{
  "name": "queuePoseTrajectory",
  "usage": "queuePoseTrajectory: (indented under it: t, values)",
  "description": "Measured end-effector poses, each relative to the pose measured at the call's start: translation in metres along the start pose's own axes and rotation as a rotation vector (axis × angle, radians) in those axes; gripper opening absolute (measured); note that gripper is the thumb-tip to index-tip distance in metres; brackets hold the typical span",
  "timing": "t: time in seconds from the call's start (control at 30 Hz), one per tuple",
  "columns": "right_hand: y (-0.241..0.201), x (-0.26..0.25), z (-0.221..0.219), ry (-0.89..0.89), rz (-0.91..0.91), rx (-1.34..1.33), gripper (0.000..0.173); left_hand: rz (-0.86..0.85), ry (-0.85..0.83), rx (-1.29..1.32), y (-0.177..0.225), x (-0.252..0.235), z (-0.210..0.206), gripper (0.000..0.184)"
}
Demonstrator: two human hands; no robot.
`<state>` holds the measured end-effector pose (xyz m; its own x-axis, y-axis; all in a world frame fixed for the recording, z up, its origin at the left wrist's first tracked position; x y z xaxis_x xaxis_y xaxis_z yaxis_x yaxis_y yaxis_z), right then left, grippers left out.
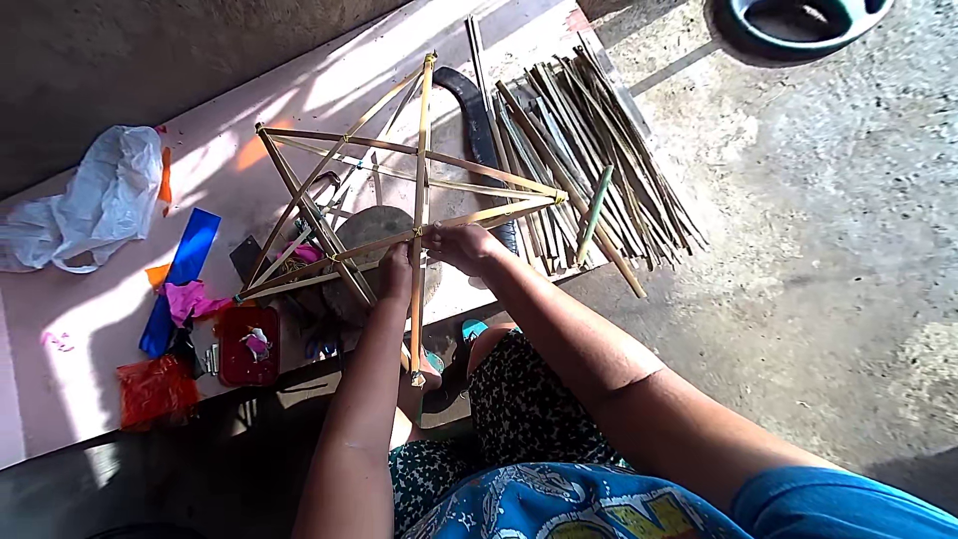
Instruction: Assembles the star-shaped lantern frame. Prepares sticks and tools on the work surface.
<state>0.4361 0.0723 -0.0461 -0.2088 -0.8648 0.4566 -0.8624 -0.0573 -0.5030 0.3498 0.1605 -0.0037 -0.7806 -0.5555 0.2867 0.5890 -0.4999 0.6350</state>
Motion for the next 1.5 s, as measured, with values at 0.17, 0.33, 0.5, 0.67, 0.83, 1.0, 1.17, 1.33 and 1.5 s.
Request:
queuePoseTrajectory:
  t: [0.17,0.33,0.5,0.67,0.83,1.0,1.17,1.33,1.5]
  values:
    - [-0.002,0.001,-0.002,0.012,-0.001,-0.005,0.025,0.022,-0.042,-0.037,0.001,-0.003,-0.001,0.024]
    - [-0.002,0.001,-0.001,0.023,-0.004,0.005,0.025,0.037,-0.049,-0.005,-0.001,-0.005,-0.002,0.026]
    - [-0.002,0.002,-0.001,0.033,0.0,0.011,0.025,0.03,-0.035,-0.033,-0.002,-0.005,-0.003,0.024]
    - [-0.001,0.004,-0.001,0.036,-0.002,0.026,0.025,-0.007,-0.014,-0.008,0.0,-0.001,-0.001,0.024]
    - [0.009,0.002,0.005,0.017,-0.038,-0.009,0.024,-0.005,-0.03,0.022,-0.004,0.002,-0.005,0.024]
    - [0.01,0.0,0.008,-0.007,-0.035,-0.029,0.024,0.02,0.015,-0.007,-0.01,0.003,-0.005,0.021]
    - [0.008,-0.003,0.005,-0.03,-0.056,-0.003,0.027,0.012,0.05,0.008,-0.01,0.003,-0.004,0.022]
    - [0.008,-0.001,0.005,-0.016,-0.086,-0.006,0.029,-0.005,0.057,-0.02,-0.01,0.001,-0.005,0.023]
    - [0.008,-0.003,0.006,-0.008,-0.083,-0.022,0.028,-0.011,0.054,-0.024,-0.007,0.0,-0.004,0.021]
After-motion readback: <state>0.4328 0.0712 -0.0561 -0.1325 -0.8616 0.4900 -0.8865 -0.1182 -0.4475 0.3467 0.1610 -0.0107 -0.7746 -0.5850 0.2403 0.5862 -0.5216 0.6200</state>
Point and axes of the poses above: each hand's wrist, its own x-axis away from the middle knuckle, its own z-axis out of the back of the hand, y = z × x, the point moved 10 cm from there along -x, towards the middle knuckle, and after that the axes turned 14 degrees about -y, right-handed, at the moved point
